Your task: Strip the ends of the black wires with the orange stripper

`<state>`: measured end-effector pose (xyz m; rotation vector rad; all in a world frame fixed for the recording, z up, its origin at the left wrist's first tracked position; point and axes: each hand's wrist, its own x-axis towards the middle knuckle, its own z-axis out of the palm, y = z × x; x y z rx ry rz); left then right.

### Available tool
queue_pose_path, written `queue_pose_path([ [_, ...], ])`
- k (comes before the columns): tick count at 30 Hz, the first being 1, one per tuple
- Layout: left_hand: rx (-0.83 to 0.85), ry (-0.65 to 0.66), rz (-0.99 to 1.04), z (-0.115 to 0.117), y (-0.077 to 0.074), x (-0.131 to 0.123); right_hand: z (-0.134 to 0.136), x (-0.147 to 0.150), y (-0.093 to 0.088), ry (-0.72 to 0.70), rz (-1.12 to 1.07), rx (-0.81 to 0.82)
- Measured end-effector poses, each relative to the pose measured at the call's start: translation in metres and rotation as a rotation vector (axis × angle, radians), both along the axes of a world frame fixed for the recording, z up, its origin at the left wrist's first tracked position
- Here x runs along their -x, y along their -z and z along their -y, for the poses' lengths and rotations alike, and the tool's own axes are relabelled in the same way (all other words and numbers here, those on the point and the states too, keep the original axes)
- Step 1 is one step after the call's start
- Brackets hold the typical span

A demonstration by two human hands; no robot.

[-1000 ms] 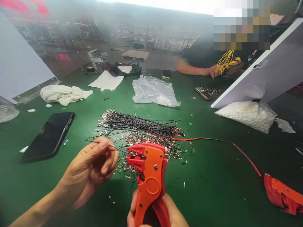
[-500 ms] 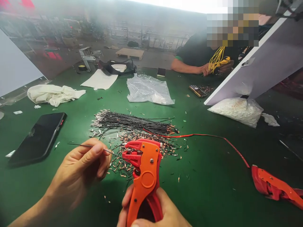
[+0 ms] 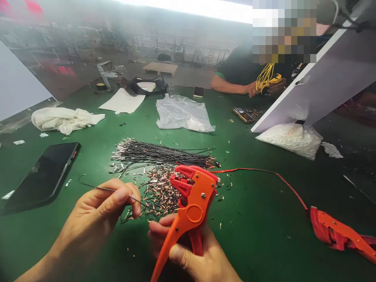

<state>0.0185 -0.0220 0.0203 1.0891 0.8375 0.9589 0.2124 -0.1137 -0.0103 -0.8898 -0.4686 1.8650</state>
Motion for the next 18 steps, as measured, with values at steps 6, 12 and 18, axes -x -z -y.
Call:
queue_pose_path([
  [6,0.005,-0.006,-0.022,-0.0009,0.0024,-0.0005,-0.0008,0.0001,-0.001,0.071,0.307,-0.089],
  [12,0.002,-0.044,-0.077,0.0006,0.0015,-0.0022,-0.0007,-0.0057,0.0061,0.011,0.149,0.006],
  [18,0.025,-0.091,-0.067,-0.0008,-0.0021,-0.0052,0.002,-0.0093,-0.0027,0.041,0.168,-0.016],
])
